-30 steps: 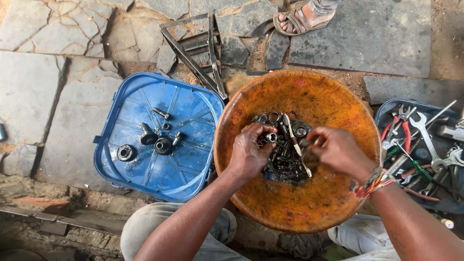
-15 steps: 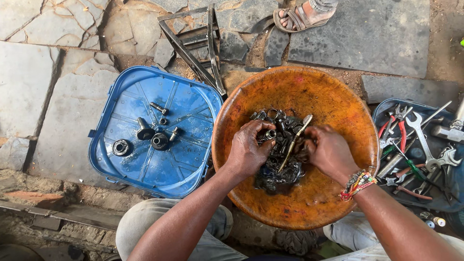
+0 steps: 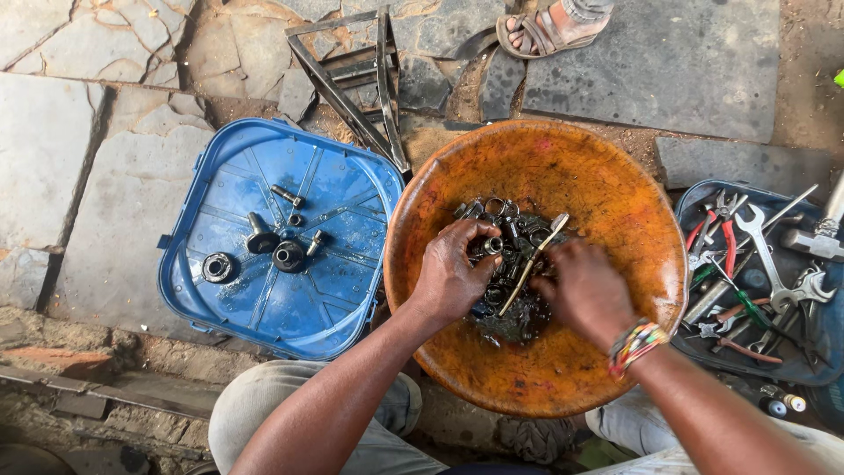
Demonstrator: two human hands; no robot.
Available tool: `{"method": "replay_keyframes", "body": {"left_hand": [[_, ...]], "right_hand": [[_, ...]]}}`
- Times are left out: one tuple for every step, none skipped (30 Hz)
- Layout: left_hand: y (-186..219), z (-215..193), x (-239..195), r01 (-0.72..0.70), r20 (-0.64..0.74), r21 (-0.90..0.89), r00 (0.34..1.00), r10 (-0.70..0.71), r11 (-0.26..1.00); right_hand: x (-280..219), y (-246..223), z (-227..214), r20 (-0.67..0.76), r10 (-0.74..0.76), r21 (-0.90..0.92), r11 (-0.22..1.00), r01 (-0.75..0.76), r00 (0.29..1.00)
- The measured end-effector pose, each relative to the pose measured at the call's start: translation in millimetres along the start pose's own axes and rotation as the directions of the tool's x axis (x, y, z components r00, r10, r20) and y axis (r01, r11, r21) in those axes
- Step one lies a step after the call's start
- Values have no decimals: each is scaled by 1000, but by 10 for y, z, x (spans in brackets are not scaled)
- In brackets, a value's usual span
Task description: The person scrubs greasy mechanical parts with a toothbrush over an orange basin, rinses them, and places the cleaned parts into a blue container. The person handles various small metal components, including bolts and cylindrical parts, one at a time.
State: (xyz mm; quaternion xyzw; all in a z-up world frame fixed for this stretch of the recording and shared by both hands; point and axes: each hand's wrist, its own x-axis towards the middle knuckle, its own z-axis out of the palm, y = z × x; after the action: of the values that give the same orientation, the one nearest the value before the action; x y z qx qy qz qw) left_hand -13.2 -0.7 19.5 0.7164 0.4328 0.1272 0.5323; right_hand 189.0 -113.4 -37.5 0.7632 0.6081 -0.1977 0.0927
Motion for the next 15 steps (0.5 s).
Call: {"method": "replay_keyframes", "body": {"left_hand": [[7,2,0,50,15,5,999,-50,999],[2,6,16,-55,-30,-3,998,55,998],[-14,21,22,-155,-72,-8,985,154,988],[-30,37,22,-255,-114,-9,961,252,967],[-34,47,27,-176,-88,-38,981,172,984],[-35,60,22,-95,-58,-64,994,92,993],[-46,76,2,-8,-28,-90,1000,5,996],[-63,83,4,-90,-52,-91,995,85,992],[-81,89,18,-171,-80,-91,983,164,981],[-102,97,25,-251,-107,-88,964,242,964],[-120,114,28,-241,-109,-111,967,229,964],[-136,133,32,-231,-111,-134,970,217,964],[-150,157,37,-221,-112,-159,972,205,962],[-164,177,49,-225,-104,-174,972,209,959],[-178,196,64,-229,-96,-189,972,214,955]], "right_hand": [[-14,-25,121,27,-10,18,1000,9,1000],[-26,-44,262,54,-20,37,999,18,998],[-55,-17,393,-63,-139,58,988,143,988],[-80,43,482,-182,-251,63,962,266,951],[-70,88,518,-305,-352,49,922,384,885],[-27,131,486,-169,-258,279,913,297,951],[29,195,382,-2,-194,482,859,171,981],[63,242,236,176,-161,642,767,11,971],[56,286,56,207,-161,855,510,-98,965],[36,310,-131,237,-169,960,192,-204,957],[17,317,-312,244,-129,969,77,-236,961],[-7,322,-479,256,-88,965,-39,-260,963],[-25,299,-603,273,-48,948,-155,-277,961],[-32,250,-681,234,-41,954,-184,-238,971],[-44,211,-737,196,-33,957,-214,-198,980]]}}
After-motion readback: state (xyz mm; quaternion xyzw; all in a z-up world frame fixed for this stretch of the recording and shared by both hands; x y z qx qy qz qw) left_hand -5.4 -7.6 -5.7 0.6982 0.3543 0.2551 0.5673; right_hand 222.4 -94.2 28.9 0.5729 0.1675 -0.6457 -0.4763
